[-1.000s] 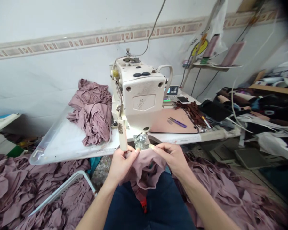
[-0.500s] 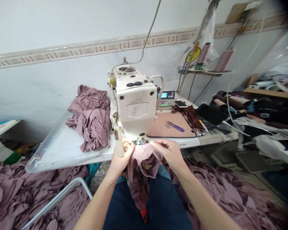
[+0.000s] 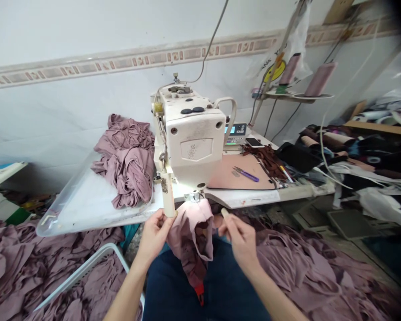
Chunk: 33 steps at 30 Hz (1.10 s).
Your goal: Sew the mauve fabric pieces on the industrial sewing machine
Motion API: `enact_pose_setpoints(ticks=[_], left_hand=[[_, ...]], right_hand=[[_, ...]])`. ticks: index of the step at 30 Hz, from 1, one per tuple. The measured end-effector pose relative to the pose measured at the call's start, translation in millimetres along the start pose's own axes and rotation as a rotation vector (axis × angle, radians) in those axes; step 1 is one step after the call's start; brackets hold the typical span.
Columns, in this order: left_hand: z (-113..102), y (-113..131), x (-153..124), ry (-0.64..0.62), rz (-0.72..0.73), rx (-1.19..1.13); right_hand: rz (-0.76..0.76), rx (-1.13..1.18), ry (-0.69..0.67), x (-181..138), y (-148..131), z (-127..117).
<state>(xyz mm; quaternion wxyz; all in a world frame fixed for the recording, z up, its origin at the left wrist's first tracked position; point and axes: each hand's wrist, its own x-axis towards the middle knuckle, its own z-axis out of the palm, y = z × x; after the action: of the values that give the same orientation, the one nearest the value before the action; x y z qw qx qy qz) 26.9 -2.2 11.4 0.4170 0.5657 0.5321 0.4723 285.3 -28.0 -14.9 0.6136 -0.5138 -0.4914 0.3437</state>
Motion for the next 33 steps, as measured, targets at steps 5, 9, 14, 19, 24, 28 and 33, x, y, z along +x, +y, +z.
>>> enact_pose_setpoints(ticks=[5,9,14,19,24,28,33], left_hand=[[-3.7,8.9,5.1,0.057,-0.033,-0.111],[7.0,18.8,3.3,0.035,-0.026,-0.115],[8.5,9.7,-15.4,-0.042,-0.094,-0.200],[-3.5,10.5,-29.4,-0.462,0.015,-0.100],[10.3,17.9,-37.8,-0.352,0.061,-0.028],[34.1,8.6,-53.5,-0.764,-0.039,-0.051],[30.1,-0.4,-60.8,-0.792,-0.179,-0.115]], right_hand=[[0.320,0.283,-0.428,-38.4,6.6,43.0],[0.490,0.437,-0.408,-38.0,-3.6,48.0],[0.463,0.385,-0.354,-17.8,-25.8,11.5],[0.295,0.037,-0.504,-12.2,-52.6,-13.9],[0.058,-0.318,-0.932,-24.3,-70.9,-11.6],[-0.118,-0.443,-1.000,-29.2,-74.4,-11.6],[0.009,-0.335,-0.958,-13.5,-67.5,-28.1]])
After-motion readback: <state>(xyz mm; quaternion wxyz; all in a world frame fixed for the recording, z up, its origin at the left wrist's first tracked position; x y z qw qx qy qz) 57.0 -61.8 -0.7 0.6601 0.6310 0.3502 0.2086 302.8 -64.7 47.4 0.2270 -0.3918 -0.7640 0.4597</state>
